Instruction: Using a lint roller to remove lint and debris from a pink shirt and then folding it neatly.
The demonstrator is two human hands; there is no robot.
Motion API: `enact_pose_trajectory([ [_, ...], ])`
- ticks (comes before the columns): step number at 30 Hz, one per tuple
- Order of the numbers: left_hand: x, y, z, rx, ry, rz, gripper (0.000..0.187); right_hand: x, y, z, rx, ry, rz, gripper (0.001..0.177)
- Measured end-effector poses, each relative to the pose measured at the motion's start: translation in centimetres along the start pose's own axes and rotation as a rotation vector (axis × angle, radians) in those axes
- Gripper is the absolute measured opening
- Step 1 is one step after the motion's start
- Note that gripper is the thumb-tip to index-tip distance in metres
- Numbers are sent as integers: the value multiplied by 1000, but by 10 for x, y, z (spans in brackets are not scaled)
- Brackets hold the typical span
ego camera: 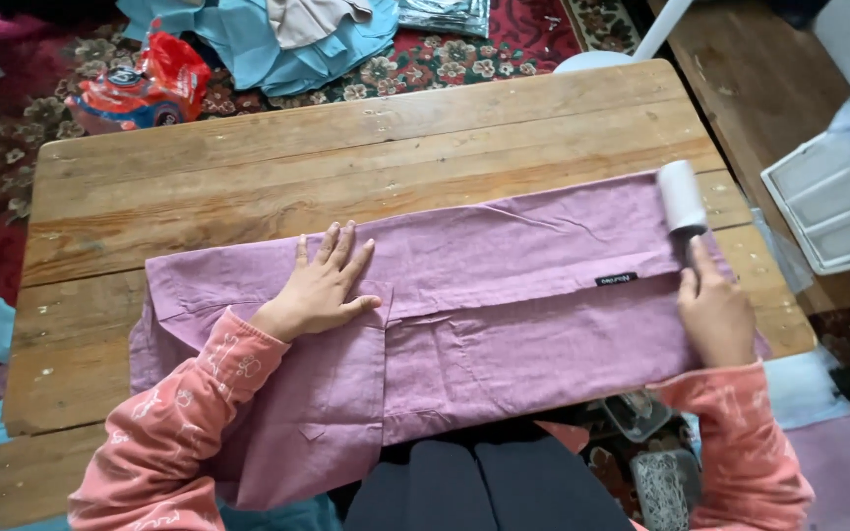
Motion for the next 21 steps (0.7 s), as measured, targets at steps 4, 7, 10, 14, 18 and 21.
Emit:
enact_pose_trajectory([
  [4,1,2,0,9,1,-5,97,-60,-7,-42,-15,-15,-4,60],
  [7,1,-3,-4,16,-6,-6,95,-124,18,-97,24,-293,148,55],
  [10,-6,-13,-12,48,20,-52,91,-141,19,-124,148,-528,-86,52],
  [14,-51,-5,-27,92,-20,-110,80,-72,9,-75,-83,-161,91,61],
  [18,-131,23,-43,296,-155,-61,83,-25,-9,-41,60,-136,106,55],
  [21,-164,41,-61,313,-233,-139,78,-67,-3,-47,-202,-217,-219,63],
])
Point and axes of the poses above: each hand's wrist, its own z-axis towards the middle knuckle, its own y-axis out of the palm, x = y × z, the point moved 8 cm from there along z, towards the middle knuckle, and after that the axes turned 3 degrees about -x, right-handed, at the moved point
